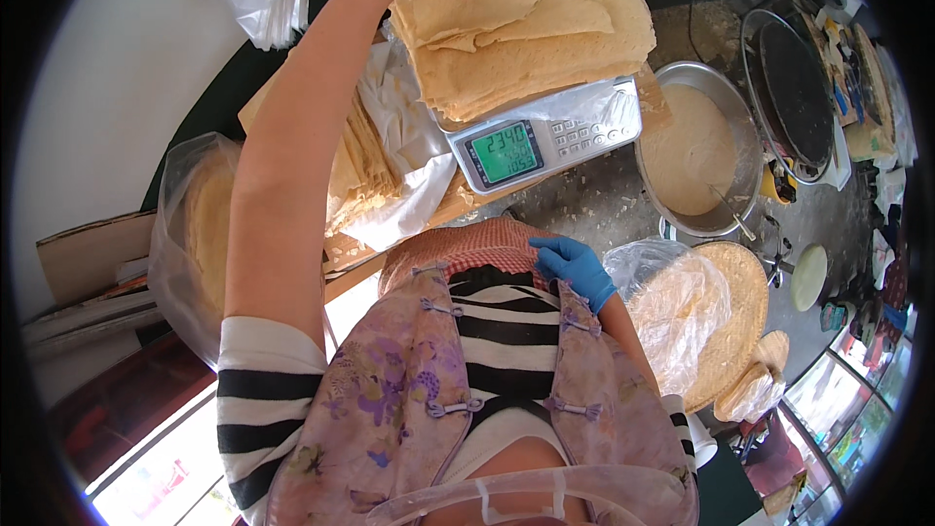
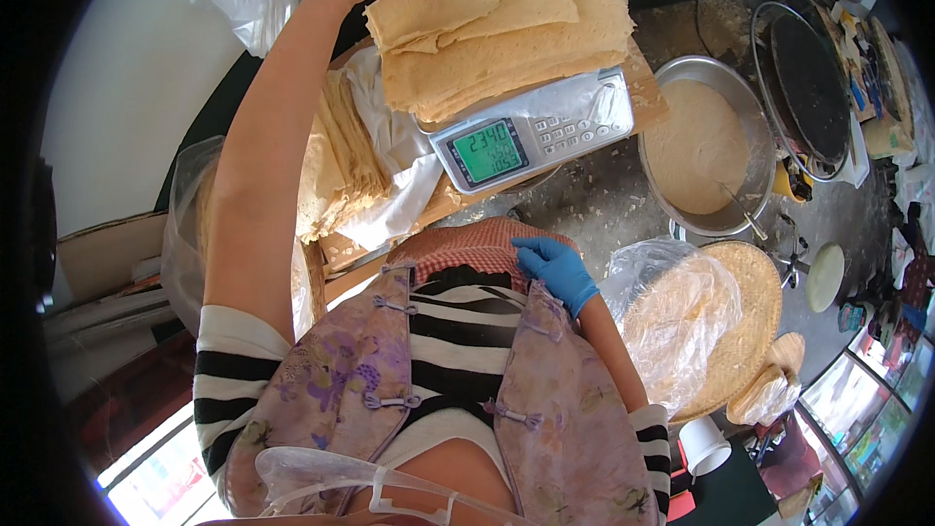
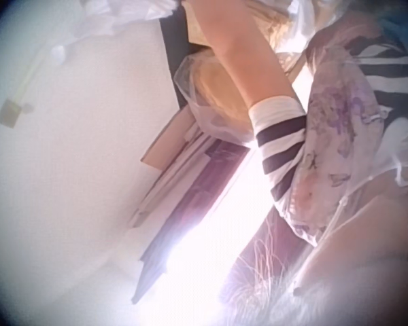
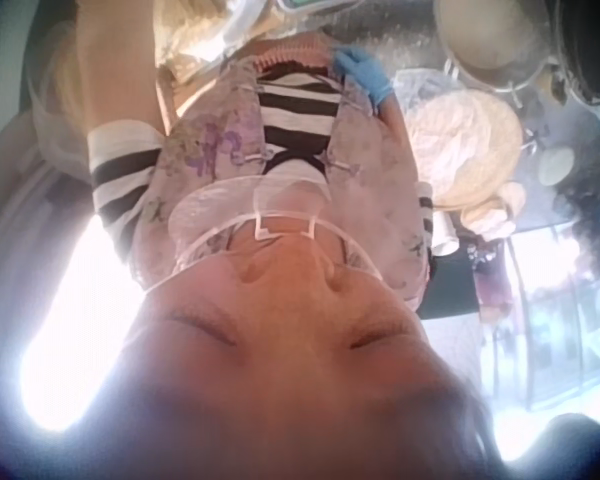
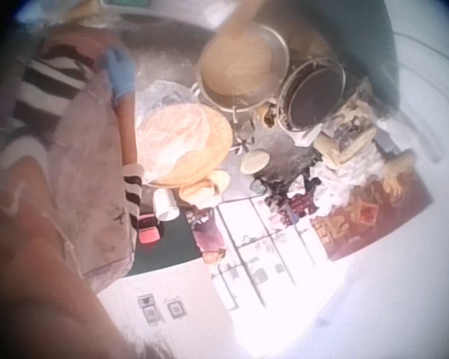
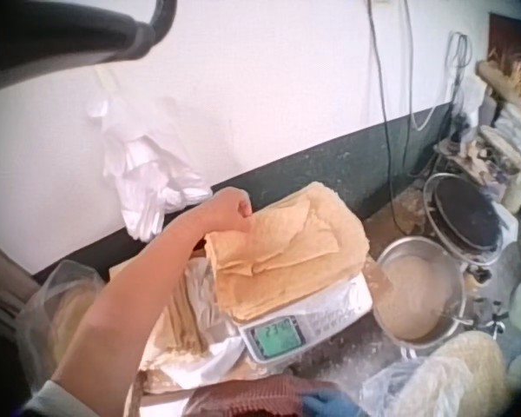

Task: The person repeatedly picks thin, flat, beige sheets from a large plastic bag, folds them, and stacks them on a digital scale. The person occasionally adjusts the stack and places additional sheets on top.

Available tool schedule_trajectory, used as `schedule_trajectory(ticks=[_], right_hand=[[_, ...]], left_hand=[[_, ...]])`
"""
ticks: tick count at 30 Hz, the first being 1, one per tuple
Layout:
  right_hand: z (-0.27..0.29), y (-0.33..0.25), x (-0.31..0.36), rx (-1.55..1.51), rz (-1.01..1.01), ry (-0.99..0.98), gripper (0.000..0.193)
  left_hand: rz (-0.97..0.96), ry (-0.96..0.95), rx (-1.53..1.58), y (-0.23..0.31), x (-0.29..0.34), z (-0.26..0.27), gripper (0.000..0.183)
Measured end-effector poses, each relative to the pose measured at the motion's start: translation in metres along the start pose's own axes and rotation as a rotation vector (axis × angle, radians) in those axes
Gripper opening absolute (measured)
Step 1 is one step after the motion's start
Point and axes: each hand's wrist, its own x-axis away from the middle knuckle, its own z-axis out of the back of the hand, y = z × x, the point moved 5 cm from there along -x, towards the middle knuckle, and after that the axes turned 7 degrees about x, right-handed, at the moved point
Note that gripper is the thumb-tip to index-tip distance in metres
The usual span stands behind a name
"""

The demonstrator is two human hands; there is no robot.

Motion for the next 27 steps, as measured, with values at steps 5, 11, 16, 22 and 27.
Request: schedule_trajectory(ticks=[5,11,16,22,27], right_hand=[[0.0,-0.006,0.002,0.024,0.014,-0.005,0.029],[0.004,-0.018,0.01,0.085,0.038,0.039,0.031],[0.017,-0.048,0.019,0.043,0.16,0.091,0.036],[0.027,-0.093,0.048,-0.058,0.346,0.175,0.035],[0.026,-0.114,0.067,-0.069,0.389,0.201,0.038]], left_hand=[[0.109,-0.061,0.369,0.024,0.02,0.02,0.025],[-0.087,-0.026,0.978,0.073,0.064,0.093,0.03],[-0.244,-0.211,1.483,0.107,0.089,0.094,0.041],[-0.211,-0.253,1.581,0.116,0.106,0.067,0.046],[-0.192,-0.321,1.621,0.106,0.115,0.06,0.043]])
